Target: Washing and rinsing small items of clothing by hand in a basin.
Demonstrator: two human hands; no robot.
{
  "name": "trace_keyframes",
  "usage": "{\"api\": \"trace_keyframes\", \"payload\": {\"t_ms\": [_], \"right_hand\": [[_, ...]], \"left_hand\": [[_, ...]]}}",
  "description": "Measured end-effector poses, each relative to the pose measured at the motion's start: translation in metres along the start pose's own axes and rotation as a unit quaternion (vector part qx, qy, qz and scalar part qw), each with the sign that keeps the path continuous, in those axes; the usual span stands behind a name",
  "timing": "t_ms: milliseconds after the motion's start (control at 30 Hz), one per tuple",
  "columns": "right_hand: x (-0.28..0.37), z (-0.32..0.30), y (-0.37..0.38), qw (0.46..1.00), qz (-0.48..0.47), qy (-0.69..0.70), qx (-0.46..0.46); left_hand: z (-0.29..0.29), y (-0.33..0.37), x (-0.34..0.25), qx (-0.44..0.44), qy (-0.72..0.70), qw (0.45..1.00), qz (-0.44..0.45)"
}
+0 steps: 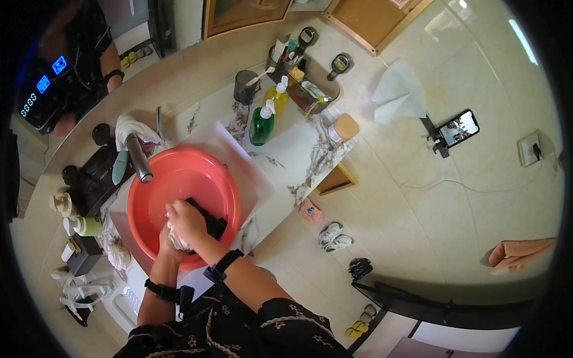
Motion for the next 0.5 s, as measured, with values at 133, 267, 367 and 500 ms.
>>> {"api": "trace_keyframes", "payload": {"t_ms": [133, 267, 367, 500], "right_hand": [[-0.065, 0.019, 0.027, 0.969, 0.179, 0.171, 0.015], [-0.058, 0.003, 0.064, 0.967, 0.167, 0.192, -0.004], [-0.045, -0.005, 0.088, 0.979, 0.109, 0.127, -0.118], [-0.051, 0.007, 0.095, 0.996, 0.048, -0.079, 0.019]], "left_hand": [[-0.025, 0.012, -0.03, 0.052, 0.095, 0.994, -0.012], [-0.008, 0.014, -0.06, 0.019, 0.03, 0.999, 0.021], [-0.03, 0.039, -0.057, -0.115, 0.107, 0.985, 0.071], [-0.084, 0.079, -0.022, -0.164, 0.439, 0.88, 0.076]]}}
Point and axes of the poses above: each hand's wrist, its own y-axis towards the middle knuckle, its own z-axis out of the palm, x = y × z, the point moved 2 cm from there along y, towards the middle knuckle, and after that the axes turned 1 degree about -y, right-handed, at the moved point
